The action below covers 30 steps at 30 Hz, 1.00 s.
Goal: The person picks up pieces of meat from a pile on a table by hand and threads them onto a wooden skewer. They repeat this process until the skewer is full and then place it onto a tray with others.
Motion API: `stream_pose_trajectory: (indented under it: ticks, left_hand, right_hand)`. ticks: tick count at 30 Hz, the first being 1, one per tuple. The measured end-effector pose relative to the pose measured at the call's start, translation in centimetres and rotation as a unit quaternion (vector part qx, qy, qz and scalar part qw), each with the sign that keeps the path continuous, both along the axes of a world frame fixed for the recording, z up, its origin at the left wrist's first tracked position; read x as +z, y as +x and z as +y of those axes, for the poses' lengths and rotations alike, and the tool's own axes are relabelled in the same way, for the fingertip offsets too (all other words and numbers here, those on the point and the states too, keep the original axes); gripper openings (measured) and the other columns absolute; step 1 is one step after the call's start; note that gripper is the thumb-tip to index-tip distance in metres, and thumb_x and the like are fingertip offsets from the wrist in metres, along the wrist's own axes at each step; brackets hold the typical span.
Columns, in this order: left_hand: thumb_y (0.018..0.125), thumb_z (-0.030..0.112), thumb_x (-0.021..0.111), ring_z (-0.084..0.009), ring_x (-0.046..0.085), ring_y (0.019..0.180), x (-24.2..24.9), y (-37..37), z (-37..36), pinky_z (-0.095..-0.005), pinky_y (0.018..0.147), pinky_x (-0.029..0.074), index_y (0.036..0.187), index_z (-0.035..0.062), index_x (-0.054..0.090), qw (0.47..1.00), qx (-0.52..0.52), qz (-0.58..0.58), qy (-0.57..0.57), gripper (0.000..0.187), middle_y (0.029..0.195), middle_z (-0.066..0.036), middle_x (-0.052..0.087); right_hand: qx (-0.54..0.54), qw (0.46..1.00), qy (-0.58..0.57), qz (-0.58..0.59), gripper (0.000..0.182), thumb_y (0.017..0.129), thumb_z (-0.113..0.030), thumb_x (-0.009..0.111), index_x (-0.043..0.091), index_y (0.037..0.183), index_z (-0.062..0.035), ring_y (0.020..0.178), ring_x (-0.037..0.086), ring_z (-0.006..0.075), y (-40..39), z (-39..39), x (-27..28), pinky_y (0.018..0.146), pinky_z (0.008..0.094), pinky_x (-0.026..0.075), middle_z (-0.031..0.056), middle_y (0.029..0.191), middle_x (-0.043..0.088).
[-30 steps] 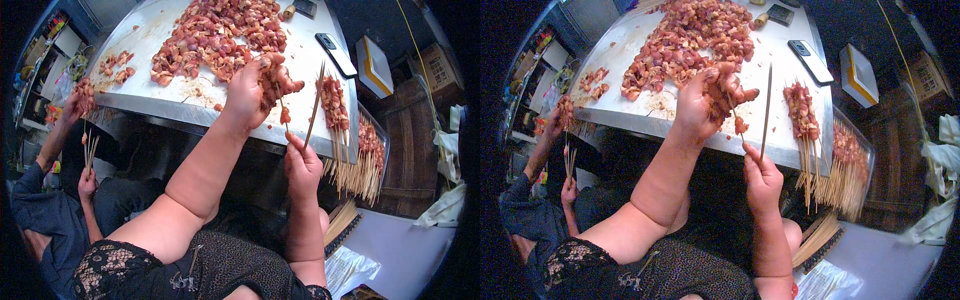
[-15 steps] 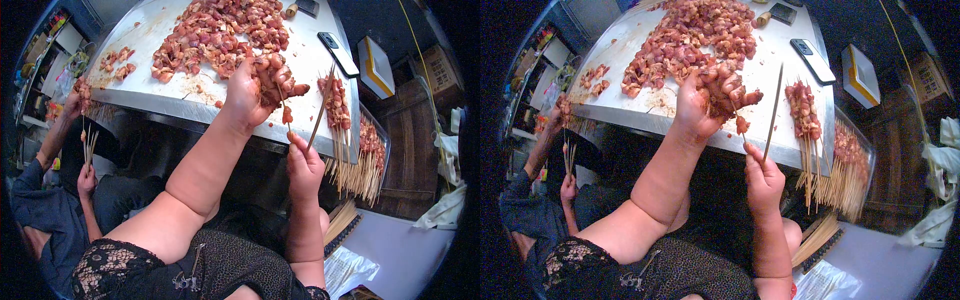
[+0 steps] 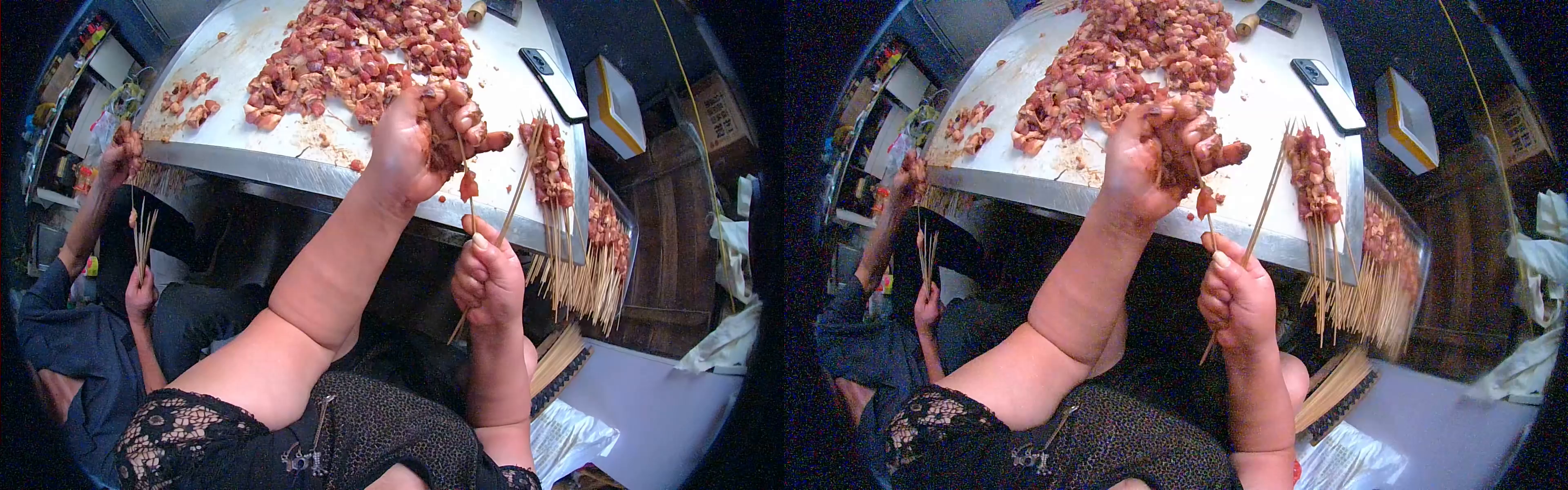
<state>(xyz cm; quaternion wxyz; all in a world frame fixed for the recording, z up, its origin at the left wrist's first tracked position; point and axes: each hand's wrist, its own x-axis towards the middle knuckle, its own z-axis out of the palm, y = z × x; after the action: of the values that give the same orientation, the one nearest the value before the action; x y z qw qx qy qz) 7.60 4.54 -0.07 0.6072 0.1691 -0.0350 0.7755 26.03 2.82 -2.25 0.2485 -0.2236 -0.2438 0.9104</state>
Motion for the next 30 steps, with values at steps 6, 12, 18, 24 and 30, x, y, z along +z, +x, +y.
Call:
stream_pose_trajectory:
  ticks: [6,12,18,24,30]
  left_hand:
    - [0.095,0.017,0.042,-0.0196,0.060,0.078,0.3,0.6,-0.1,-0.0424,0.086,0.051,0.113,-0.0029,0.046,0.962,0.149,0.187,-0.133,0.027,0.080,-0.007,0.056]
    - [0.094,0.017,0.044,-0.0257,0.063,0.085,0.2,1.1,-0.3,-0.0413,0.084,0.052,0.117,-0.0039,0.045,0.959,0.114,0.194,-0.175,0.031,0.094,-0.015,0.061]
    - [0.094,0.011,0.043,-0.0252,0.065,0.080,-0.3,1.1,-0.1,-0.0393,0.079,0.054,0.110,-0.0042,0.048,0.965,0.117,0.133,-0.195,0.023,0.089,-0.015,0.062]
    - [0.092,0.012,0.046,-0.0272,0.063,0.088,0.1,0.7,-0.4,-0.0427,0.085,0.051,0.115,-0.0033,0.047,0.959,0.107,0.183,-0.188,0.027,0.088,-0.012,0.062]
    - [0.094,0.023,0.039,-0.0256,0.063,0.084,-0.3,0.3,-0.3,-0.0464,0.087,0.049,0.107,0.0003,0.052,0.978,0.065,0.126,-0.156,0.029,0.086,-0.011,0.061]
  right_hand:
    - [-0.153,0.868,0.408,-0.239,0.027,0.086,-0.004,0.058,0.059,0.113,0.0001,0.063,0.050,0.0045,-0.2,0.5,-1.9,0.058,0.0170,0.040,0.0003,0.076,0.058]
    - [-0.187,0.780,0.503,-0.322,0.024,0.084,-0.003,0.061,0.063,0.108,-0.0004,0.076,0.056,0.0066,0.9,0.9,-1.4,0.072,0.0199,0.044,0.0027,0.087,0.063]
    - [-0.159,0.803,0.493,-0.295,0.023,0.087,-0.005,0.058,0.062,0.108,0.0002,0.070,0.054,0.0055,1.1,0.9,-1.4,0.065,0.0196,0.044,-0.0003,0.080,0.061]
    - [-0.085,0.932,0.278,-0.215,0.024,0.088,-0.007,0.056,0.060,0.111,-0.0017,0.055,0.041,0.0006,1.6,0.7,-0.3,0.048,0.0147,0.031,-0.0059,0.071,0.054]
    - [-0.111,0.911,0.315,-0.242,0.023,0.088,-0.006,0.057,0.061,0.110,-0.0020,0.054,0.039,-0.0004,1.7,0.9,-0.8,0.047,0.0139,0.029,-0.0067,0.071,0.053]
